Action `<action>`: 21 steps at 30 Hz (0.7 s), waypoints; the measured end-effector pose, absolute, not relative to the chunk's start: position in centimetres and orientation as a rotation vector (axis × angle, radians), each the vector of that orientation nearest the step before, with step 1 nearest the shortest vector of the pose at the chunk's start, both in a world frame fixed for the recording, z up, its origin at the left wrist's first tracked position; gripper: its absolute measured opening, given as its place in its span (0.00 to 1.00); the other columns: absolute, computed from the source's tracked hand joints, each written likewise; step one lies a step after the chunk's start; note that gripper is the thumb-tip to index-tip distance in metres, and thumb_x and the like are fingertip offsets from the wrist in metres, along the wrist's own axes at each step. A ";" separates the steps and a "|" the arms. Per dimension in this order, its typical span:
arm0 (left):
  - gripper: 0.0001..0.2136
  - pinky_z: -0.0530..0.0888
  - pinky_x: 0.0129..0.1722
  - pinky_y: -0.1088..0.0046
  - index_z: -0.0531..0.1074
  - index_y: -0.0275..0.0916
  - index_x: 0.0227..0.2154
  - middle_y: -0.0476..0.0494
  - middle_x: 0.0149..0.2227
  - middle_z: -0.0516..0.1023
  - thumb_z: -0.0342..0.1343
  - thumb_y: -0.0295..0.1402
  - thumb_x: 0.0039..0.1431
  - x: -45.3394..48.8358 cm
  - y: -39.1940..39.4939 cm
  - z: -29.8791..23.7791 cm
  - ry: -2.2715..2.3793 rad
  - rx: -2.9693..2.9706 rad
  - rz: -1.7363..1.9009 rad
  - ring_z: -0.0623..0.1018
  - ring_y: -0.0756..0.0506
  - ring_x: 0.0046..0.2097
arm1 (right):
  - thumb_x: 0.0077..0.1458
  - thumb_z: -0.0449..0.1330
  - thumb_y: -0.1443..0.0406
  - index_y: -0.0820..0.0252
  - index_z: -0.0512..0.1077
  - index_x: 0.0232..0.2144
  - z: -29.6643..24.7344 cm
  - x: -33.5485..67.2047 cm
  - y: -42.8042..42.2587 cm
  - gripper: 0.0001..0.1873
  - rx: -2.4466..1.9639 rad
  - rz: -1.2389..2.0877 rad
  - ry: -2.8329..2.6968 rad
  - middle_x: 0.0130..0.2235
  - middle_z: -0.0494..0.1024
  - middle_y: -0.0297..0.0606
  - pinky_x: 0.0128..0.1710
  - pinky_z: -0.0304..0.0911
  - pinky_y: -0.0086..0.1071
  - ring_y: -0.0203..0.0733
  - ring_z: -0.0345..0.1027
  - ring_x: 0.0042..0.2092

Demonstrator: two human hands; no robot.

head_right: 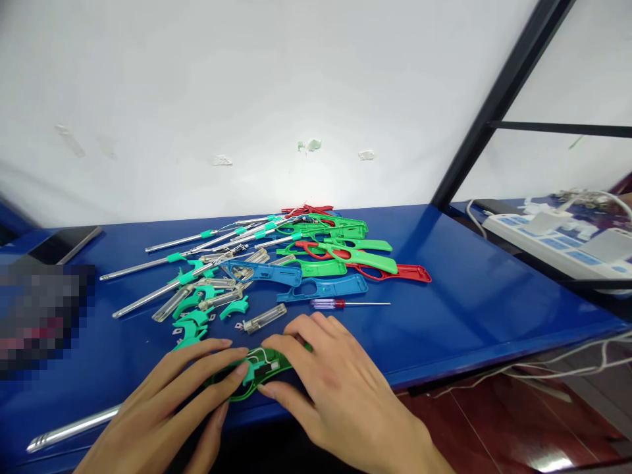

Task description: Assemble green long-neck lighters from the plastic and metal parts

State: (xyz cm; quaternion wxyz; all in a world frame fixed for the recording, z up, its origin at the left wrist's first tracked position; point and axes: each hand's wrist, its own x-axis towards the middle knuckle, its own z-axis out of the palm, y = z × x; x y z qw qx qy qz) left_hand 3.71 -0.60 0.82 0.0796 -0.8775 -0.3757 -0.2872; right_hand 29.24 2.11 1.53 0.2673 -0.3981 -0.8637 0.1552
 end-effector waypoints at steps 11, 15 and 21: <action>0.21 0.78 0.61 0.60 0.73 0.39 0.60 0.44 0.58 0.82 0.53 0.19 0.68 3.8 -0.7 0.8 -1.110 -2.624 -0.845 0.76 0.42 0.63 | 0.73 0.63 0.59 0.49 0.73 0.54 1.0 29.4 2.0 0.11 -1.015 0.343 -2.276 0.50 0.80 0.36 0.57 0.68 0.50 0.49 0.75 0.51; 0.21 0.78 0.61 0.62 0.73 0.38 0.61 0.43 0.58 0.82 0.53 0.19 0.68 3.8 -0.7 0.9 -1.105 -2.629 -0.837 0.76 0.42 0.63 | 0.73 0.63 0.61 0.49 0.75 0.52 1.1 29.5 2.0 0.08 -0.962 0.334 -2.257 0.49 0.81 0.35 0.53 0.69 0.45 0.46 0.76 0.48; 0.19 0.78 0.61 0.62 0.73 0.38 0.62 0.43 0.57 0.83 0.53 0.23 0.71 3.6 -0.7 0.7 -1.087 -2.626 -0.839 0.77 0.42 0.62 | 0.71 0.65 0.62 0.49 0.77 0.50 1.2 29.5 2.2 0.07 -0.923 0.366 -2.256 0.46 0.82 0.31 0.53 0.66 0.42 0.44 0.74 0.46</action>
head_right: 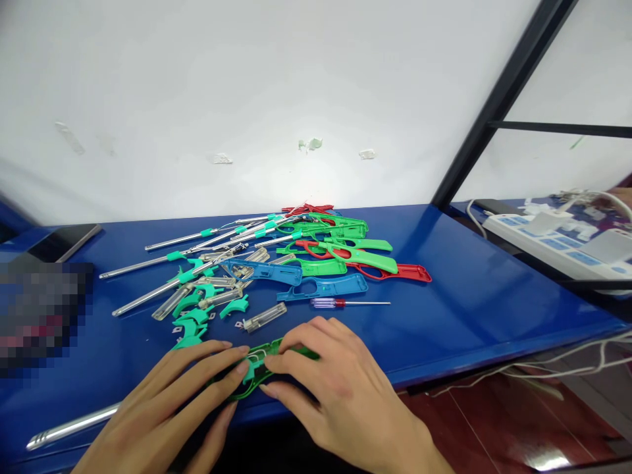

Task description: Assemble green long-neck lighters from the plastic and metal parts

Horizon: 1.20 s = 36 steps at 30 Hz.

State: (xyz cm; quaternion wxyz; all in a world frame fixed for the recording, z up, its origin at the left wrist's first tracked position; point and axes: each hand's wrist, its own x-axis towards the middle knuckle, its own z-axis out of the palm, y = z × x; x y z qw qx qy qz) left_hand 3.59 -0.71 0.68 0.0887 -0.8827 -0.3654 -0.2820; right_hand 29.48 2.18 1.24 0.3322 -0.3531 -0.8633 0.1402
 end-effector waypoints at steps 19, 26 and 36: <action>0.18 0.72 0.67 0.68 0.73 0.43 0.62 0.46 0.61 0.79 0.53 0.25 0.74 3.1 -0.6 0.5 -1.090 -2.651 -0.872 0.73 0.45 0.66 | 0.71 0.66 0.65 0.51 0.78 0.48 0.8 29.7 2.8 0.05 -0.861 0.461 -2.194 0.42 0.85 0.28 0.46 0.67 0.36 0.41 0.73 0.42; 0.25 0.79 0.59 0.65 0.75 0.49 0.62 0.48 0.57 0.82 0.50 0.20 0.67 2.3 0.3 1.6 -1.089 -2.734 -0.614 0.77 0.43 0.62 | 0.72 0.64 0.60 0.51 0.74 0.62 0.5 29.9 2.9 0.19 -0.938 0.407 -2.194 0.57 0.82 0.36 0.57 0.69 0.36 0.43 0.77 0.54; 0.17 0.76 0.63 0.52 0.78 0.47 0.57 0.40 0.54 0.82 0.60 0.35 0.68 4.3 1.2 2.9 -1.003 -2.694 -0.609 0.77 0.37 0.60 | 0.70 0.67 0.61 0.49 0.76 0.51 1.4 29.7 3.1 0.10 -1.000 0.596 -2.188 0.47 0.86 0.27 0.47 0.70 0.34 0.41 0.76 0.44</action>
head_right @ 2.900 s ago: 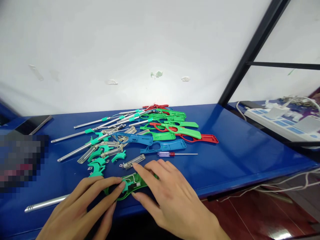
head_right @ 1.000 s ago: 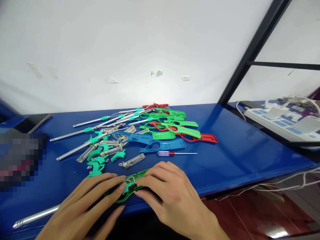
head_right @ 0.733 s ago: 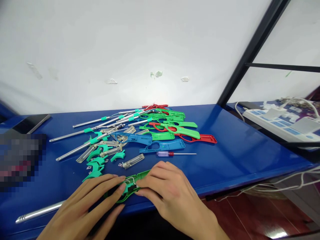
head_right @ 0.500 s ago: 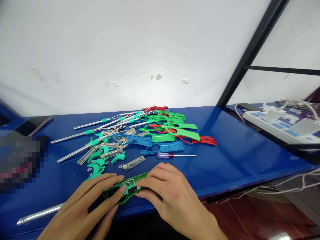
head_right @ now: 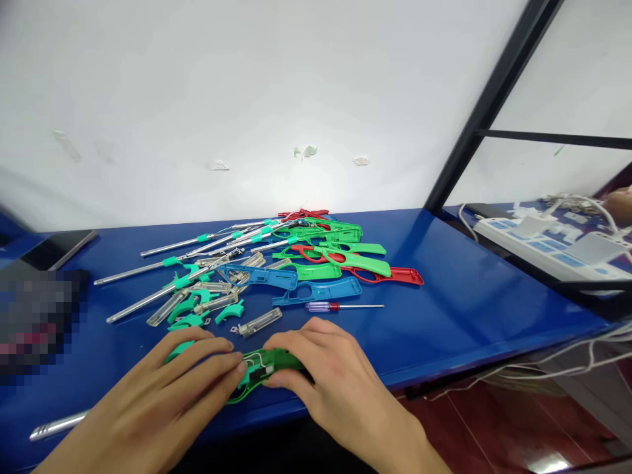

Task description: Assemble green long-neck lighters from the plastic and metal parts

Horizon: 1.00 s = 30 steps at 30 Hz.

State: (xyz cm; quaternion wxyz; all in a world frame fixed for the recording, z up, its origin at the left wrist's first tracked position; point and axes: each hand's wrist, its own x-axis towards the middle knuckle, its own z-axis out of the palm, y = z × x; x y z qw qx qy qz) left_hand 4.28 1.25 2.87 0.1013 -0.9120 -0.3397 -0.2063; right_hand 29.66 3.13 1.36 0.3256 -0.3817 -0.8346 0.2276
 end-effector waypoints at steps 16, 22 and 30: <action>0.12 0.75 0.59 0.58 0.80 0.44 0.51 0.44 0.49 0.85 0.54 0.30 0.72 4.2 1.4 3.4 -0.810 -2.648 -0.519 0.80 0.41 0.53 | 0.67 0.70 0.62 0.49 0.76 0.48 1.2 29.5 3.2 0.09 -1.046 0.617 -2.141 0.46 0.87 0.29 0.48 0.71 0.34 0.42 0.78 0.45; 0.18 0.72 0.54 0.60 0.81 0.40 0.41 0.48 0.40 0.86 0.44 0.24 0.76 4.3 1.8 3.5 -0.720 -2.556 -0.637 0.80 0.43 0.45 | 0.64 0.72 0.64 0.50 0.77 0.44 1.3 29.4 3.3 0.09 -1.085 0.627 -2.129 0.43 0.87 0.28 0.47 0.72 0.33 0.41 0.78 0.44; 0.19 0.70 0.55 0.63 0.81 0.41 0.42 0.50 0.40 0.87 0.43 0.24 0.77 4.3 2.0 3.7 -0.701 -2.561 -0.669 0.79 0.45 0.46 | 0.61 0.75 0.66 0.51 0.74 0.38 1.6 29.3 3.3 0.12 -1.138 0.669 -2.111 0.41 0.85 0.26 0.44 0.69 0.32 0.39 0.77 0.42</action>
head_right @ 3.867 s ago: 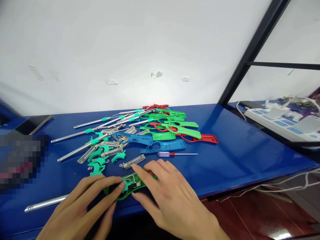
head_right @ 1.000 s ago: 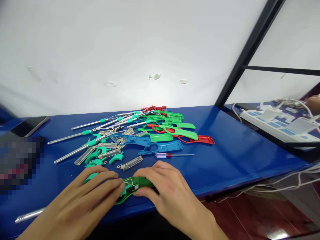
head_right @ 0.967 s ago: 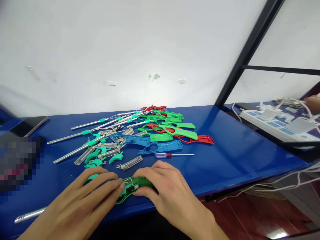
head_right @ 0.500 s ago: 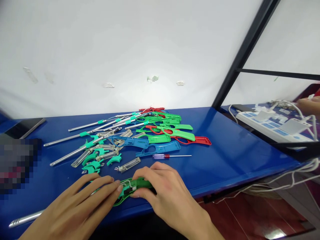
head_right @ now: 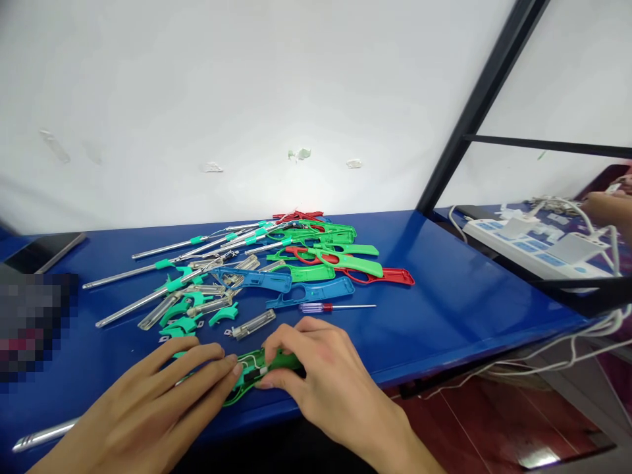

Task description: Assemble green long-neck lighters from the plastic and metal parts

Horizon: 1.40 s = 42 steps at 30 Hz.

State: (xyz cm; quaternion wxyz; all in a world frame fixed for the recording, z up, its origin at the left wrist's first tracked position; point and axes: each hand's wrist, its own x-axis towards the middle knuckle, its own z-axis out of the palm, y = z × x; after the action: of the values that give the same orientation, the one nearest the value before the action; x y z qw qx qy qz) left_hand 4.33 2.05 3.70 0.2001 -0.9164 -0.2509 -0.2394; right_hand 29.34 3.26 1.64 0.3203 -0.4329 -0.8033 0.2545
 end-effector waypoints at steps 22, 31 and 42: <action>0.21 0.73 0.56 0.61 0.78 0.43 0.53 0.51 0.49 0.84 0.51 0.18 0.63 4.2 0.9 3.6 -0.962 -2.572 -0.518 0.79 0.42 0.53 | 0.60 0.75 0.66 0.47 0.77 0.43 1.4 29.2 2.9 0.14 -1.078 0.707 -1.947 0.50 0.85 0.26 0.54 0.68 0.35 0.42 0.78 0.51; 0.17 0.76 0.46 0.64 0.79 0.44 0.39 0.48 0.40 0.81 0.52 0.15 0.61 3.1 3.6 5.8 -1.127 -2.544 -0.530 0.77 0.43 0.42 | 0.73 0.63 0.65 0.51 0.79 0.46 4.0 29.6 4.6 0.05 -0.966 0.331 -2.077 0.47 0.84 0.37 0.53 0.72 0.41 0.47 0.76 0.50; 0.12 0.72 0.37 0.70 0.79 0.43 0.36 0.47 0.37 0.73 0.57 0.19 0.67 2.8 6.1 2.6 -1.207 -2.436 -0.396 0.73 0.43 0.42 | 0.66 0.71 0.66 0.55 0.81 0.37 6.9 27.0 8.4 0.03 -0.994 0.115 -2.646 0.46 0.79 0.37 0.55 0.70 0.45 0.49 0.70 0.53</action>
State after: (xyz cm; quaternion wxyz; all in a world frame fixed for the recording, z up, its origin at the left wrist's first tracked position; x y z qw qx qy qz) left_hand 2.84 6.10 2.62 0.1957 -0.8695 -0.4308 -0.1415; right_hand 26.97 8.42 6.89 0.1556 -0.3472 -0.9239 0.0402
